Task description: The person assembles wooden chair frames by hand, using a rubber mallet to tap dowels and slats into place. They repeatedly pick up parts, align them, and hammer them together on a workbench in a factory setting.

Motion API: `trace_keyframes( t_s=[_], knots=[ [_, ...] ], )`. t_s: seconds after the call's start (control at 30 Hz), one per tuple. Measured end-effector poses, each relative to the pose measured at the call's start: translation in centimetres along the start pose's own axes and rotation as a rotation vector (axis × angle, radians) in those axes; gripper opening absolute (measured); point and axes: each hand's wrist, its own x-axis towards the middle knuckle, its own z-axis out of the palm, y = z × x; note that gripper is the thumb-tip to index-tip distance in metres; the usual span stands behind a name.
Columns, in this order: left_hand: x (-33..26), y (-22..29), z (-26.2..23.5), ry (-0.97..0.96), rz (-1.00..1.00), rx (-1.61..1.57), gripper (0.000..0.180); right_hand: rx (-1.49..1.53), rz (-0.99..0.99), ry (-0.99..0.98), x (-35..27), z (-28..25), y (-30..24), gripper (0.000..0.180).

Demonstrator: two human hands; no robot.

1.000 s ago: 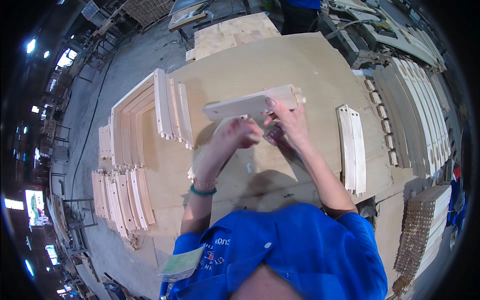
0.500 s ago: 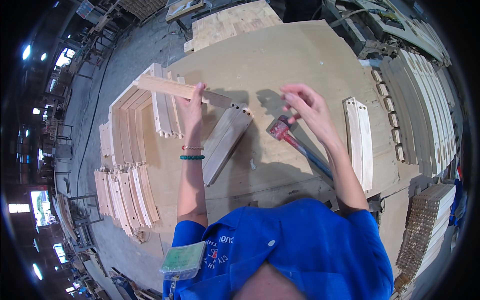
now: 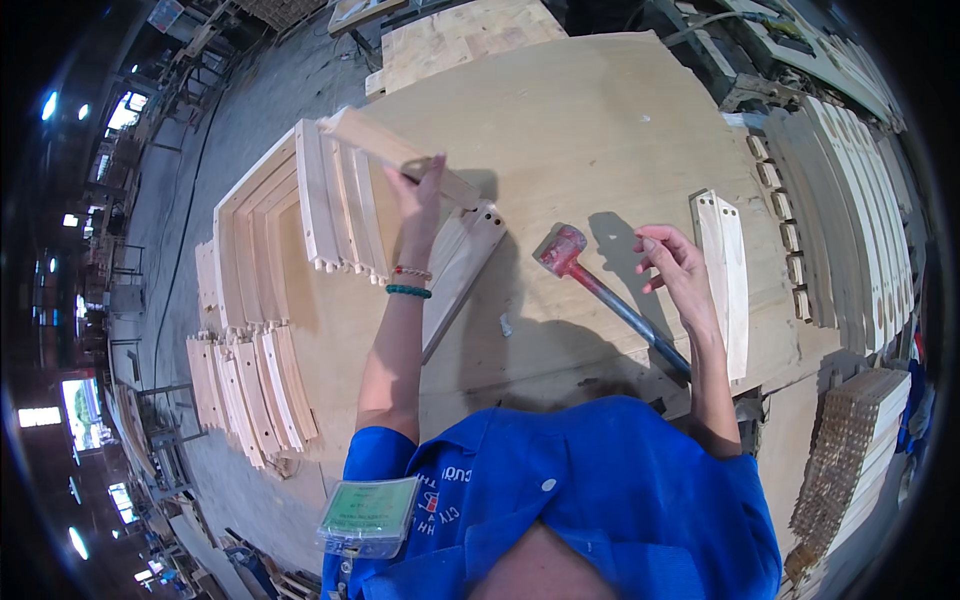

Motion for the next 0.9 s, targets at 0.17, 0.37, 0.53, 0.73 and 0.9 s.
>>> trace_keyframes(
  t_s=[0.17,0.37,0.53,0.73,0.9],
  knots=[
    [-1.1,-0.4,1.3,-0.026,0.139,0.232,0.055,-0.891,-0.213,-0.090,-1.7,1.3,3.2,0.033],
    [-0.6,-0.4,0.5,-0.039,0.069,0.065,0.062,-1.018,-0.188,-0.146,-2.8,2.8,6.4,0.042],
    [-1.4,0.6,2.0,-0.021,0.212,0.295,0.059,-0.507,0.033,-0.354,-0.3,2.5,1.7,0.044],
    [-2.5,0.9,0.6,-0.012,0.178,0.284,0.060,-0.515,-0.702,-0.106,-0.6,6.8,-21.3,0.037],
    [-2.7,1.0,1.4,-0.046,0.164,0.357,0.062,-0.881,-1.264,0.129,3.4,9.8,-23.9,0.021]
  ],
)
